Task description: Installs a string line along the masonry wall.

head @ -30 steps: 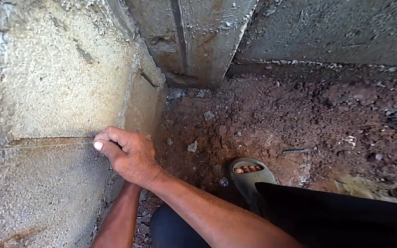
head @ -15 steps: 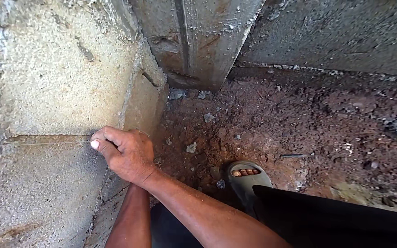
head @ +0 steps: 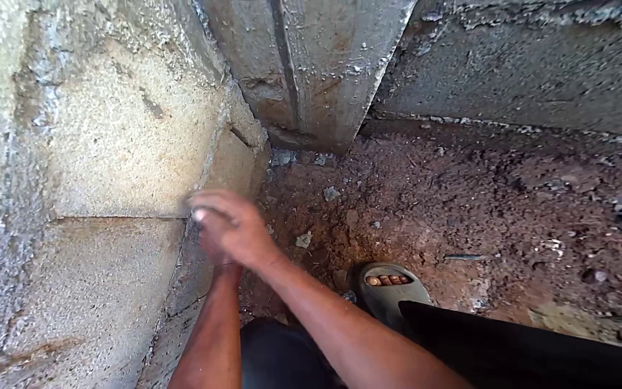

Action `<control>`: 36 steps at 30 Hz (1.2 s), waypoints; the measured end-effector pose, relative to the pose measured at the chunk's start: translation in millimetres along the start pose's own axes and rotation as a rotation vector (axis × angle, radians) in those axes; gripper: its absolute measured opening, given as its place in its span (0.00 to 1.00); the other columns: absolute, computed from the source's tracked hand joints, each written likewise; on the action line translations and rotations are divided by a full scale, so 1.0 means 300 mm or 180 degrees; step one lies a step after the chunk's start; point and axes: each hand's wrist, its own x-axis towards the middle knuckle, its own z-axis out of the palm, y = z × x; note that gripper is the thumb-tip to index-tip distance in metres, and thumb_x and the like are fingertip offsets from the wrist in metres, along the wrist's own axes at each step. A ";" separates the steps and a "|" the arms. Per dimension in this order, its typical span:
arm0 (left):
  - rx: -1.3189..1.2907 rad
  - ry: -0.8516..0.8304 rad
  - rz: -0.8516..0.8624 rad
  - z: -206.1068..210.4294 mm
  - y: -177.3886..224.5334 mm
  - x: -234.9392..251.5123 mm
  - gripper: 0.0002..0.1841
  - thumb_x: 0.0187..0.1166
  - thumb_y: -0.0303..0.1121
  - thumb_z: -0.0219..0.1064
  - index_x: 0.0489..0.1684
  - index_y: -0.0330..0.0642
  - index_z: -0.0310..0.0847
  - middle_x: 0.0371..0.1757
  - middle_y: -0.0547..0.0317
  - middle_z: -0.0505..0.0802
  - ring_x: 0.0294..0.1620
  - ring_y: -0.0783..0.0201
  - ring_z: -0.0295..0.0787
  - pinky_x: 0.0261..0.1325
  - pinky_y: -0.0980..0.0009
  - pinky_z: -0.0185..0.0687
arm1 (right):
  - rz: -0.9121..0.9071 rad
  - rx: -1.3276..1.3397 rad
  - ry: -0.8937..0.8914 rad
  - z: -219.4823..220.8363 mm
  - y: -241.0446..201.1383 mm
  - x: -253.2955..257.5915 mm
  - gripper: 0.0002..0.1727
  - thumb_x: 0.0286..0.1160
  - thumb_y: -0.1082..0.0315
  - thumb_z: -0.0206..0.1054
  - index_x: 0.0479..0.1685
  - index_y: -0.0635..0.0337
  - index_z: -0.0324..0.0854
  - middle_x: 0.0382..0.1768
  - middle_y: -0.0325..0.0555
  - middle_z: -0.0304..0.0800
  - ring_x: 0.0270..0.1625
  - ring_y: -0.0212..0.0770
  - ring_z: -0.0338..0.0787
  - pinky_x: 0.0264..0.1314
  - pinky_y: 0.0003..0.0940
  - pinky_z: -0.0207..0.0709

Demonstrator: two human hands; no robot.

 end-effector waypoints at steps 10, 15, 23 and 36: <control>-0.0065 0.0043 -0.0148 -0.009 0.020 0.031 0.12 0.85 0.36 0.57 0.47 0.41 0.86 0.36 0.41 0.94 0.43 0.37 0.94 0.45 0.35 0.84 | 0.3575 0.1272 0.0012 -0.052 0.289 0.103 0.22 0.86 0.55 0.66 0.68 0.61 0.79 0.50 0.53 0.88 0.45 0.44 0.89 0.48 0.41 0.84; 0.0079 -0.0086 -0.0232 -0.022 0.028 0.034 0.14 0.86 0.39 0.55 0.49 0.43 0.85 0.38 0.42 0.95 0.45 0.38 0.95 0.46 0.36 0.84 | 0.3435 0.1371 0.0075 -0.022 0.311 0.117 0.18 0.83 0.61 0.69 0.64 0.63 0.82 0.52 0.53 0.88 0.51 0.45 0.88 0.56 0.44 0.83; -0.0463 0.0264 0.0373 -0.079 -0.083 -0.102 0.19 0.90 0.41 0.57 0.74 0.48 0.80 0.33 0.47 0.94 0.31 0.44 0.92 0.37 0.38 0.85 | 0.3365 0.1179 0.0050 -0.015 0.302 0.114 0.10 0.85 0.61 0.67 0.43 0.59 0.85 0.21 0.36 0.75 0.16 0.30 0.70 0.19 0.23 0.68; -0.6381 0.0278 -0.2010 -0.245 -0.035 -0.133 0.13 0.86 0.31 0.50 0.33 0.41 0.78 0.07 0.73 0.60 0.02 0.76 0.52 0.06 0.81 0.54 | 0.3355 0.1433 0.0033 -0.024 0.302 0.121 0.10 0.88 0.62 0.63 0.44 0.59 0.84 0.22 0.36 0.76 0.15 0.29 0.69 0.17 0.21 0.66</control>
